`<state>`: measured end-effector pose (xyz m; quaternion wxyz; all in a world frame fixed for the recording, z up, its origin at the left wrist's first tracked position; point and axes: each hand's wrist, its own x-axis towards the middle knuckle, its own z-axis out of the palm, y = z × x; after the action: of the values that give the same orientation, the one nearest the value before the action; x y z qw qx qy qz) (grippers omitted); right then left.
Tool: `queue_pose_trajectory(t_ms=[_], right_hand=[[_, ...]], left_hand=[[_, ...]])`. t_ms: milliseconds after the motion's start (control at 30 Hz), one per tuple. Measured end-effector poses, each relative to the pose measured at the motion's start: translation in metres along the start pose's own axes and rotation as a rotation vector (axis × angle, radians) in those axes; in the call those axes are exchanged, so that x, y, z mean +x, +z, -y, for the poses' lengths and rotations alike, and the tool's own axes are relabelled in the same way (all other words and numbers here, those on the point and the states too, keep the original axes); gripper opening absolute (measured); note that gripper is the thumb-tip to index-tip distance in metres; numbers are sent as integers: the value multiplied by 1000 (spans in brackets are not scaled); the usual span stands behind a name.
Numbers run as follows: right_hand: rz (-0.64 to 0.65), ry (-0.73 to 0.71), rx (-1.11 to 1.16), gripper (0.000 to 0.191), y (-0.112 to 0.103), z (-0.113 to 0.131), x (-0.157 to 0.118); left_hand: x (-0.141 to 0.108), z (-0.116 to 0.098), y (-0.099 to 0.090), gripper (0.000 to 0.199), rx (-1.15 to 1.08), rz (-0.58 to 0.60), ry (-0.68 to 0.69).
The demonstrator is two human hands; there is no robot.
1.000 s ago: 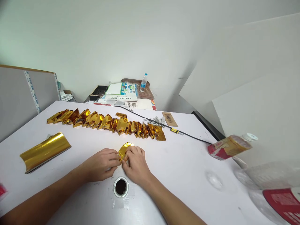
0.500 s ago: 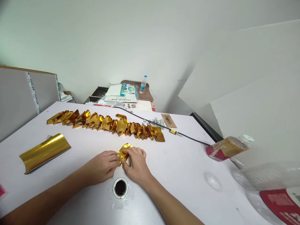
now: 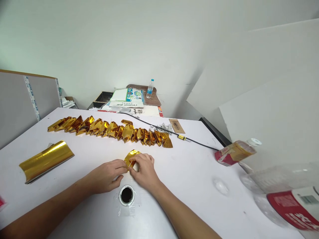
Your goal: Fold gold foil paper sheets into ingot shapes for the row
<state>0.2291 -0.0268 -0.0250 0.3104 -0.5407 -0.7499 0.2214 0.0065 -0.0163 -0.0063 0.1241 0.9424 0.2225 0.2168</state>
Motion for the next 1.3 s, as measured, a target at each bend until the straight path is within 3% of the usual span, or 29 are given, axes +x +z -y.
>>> queue_pose_trajectory(t_ms=[400, 500, 600, 667, 767, 867, 1000, 1300], right_hand=[[98, -51, -5, 32, -11, 4, 0], [99, -108, 0, 25, -15, 0, 2], [69, -66, 107, 12, -19, -12, 7], [22, -10, 190, 13, -23, -23, 12], [-48, -1, 127, 21, -26, -35, 17], [-22, -48, 52, 33, -27, -39, 17], [76, -169, -50, 28, -26, -33, 13], [110, -336, -199, 17, -23, -17, 11]], left_hand=[[5, 4, 6, 18, 51, -12, 5], [5, 6, 4, 20, 55, -14, 29], [4, 6, 2, 20, 50, -25, 39], [3, 6, 0, 18, 39, -27, 37], [1, 6, -2, 16, 21, -25, 32], [0, 7, -2, 16, 35, -21, 36], [-1, 12, -3, 12, 113, -26, 19], [-8, 39, -25, 13, 247, -53, -99]])
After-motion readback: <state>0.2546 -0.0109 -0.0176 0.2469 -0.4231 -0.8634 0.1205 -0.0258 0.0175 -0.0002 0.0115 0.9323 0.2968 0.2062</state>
